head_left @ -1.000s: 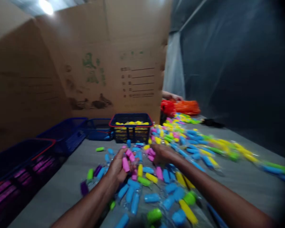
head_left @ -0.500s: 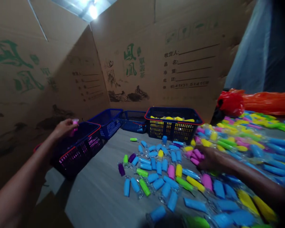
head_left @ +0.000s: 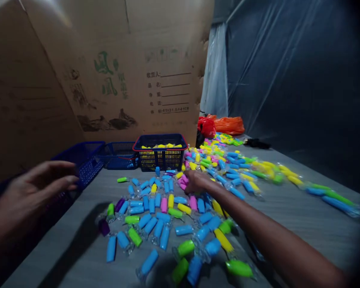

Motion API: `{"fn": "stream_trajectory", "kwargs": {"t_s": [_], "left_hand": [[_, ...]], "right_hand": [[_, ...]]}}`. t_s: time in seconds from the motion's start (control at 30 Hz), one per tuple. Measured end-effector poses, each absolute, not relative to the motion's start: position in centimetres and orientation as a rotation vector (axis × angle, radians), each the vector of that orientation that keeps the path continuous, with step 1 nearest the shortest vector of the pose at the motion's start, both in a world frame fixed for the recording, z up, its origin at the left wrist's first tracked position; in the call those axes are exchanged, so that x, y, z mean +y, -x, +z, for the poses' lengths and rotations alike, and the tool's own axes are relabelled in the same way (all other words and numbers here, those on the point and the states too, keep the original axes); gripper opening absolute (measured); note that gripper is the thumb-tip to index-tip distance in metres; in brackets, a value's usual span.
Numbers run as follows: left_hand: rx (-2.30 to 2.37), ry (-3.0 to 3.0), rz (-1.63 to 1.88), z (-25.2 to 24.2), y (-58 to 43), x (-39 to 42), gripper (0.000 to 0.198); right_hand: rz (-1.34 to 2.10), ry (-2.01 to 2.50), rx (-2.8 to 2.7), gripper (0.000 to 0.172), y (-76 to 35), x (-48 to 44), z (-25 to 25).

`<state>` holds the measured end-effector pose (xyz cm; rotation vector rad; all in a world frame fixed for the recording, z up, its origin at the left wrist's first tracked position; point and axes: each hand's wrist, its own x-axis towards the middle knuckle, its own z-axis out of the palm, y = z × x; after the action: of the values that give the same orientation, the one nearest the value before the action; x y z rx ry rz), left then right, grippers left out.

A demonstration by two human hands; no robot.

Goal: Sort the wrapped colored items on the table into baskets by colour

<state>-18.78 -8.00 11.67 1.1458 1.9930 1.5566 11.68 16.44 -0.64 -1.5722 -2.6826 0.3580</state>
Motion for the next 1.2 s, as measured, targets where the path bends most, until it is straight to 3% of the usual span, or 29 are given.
{"fn": "stream_trajectory", "kwargs": {"t_s": [0.17,0.27,0.47,0.67,0.83,1.07,1.2], "left_hand": [[1.329,-0.744,1.403,6.0,5.1,-2.6,0.022],[1.272,-0.735,1.330,2.6,1.5,1.2,0.006],[1.415,-1.252,1.305,0.5,0.7,8.7,0.026],[1.532,-1.395,1.267,-1.6,-0.4,13.1,0.030],[1.571,-1.307,1.318,-1.8,-0.4,13.6,0.028],[1.450,-0.905,1.398,1.7,3.2,9.8,0.008],[1.261,-0.633,1.379,2.0,3.4,6.4,0.017]], "right_hand": [[0.399,1.464,-2.572,0.030,-12.8,16.3,0.0],[0.419,1.420,-2.512,0.025,-13.6,16.7,0.1],[0.456,1.439,-2.323,0.023,-15.5,17.3,-0.3],[0.447,1.414,-2.276,0.020,-15.9,16.7,-0.1],[0.435,1.443,-2.329,0.025,-15.5,16.4,0.4],[0.356,1.575,-2.417,0.033,-12.8,16.2,0.4],[0.310,1.621,-2.482,0.041,-10.7,16.2,0.3]]}}
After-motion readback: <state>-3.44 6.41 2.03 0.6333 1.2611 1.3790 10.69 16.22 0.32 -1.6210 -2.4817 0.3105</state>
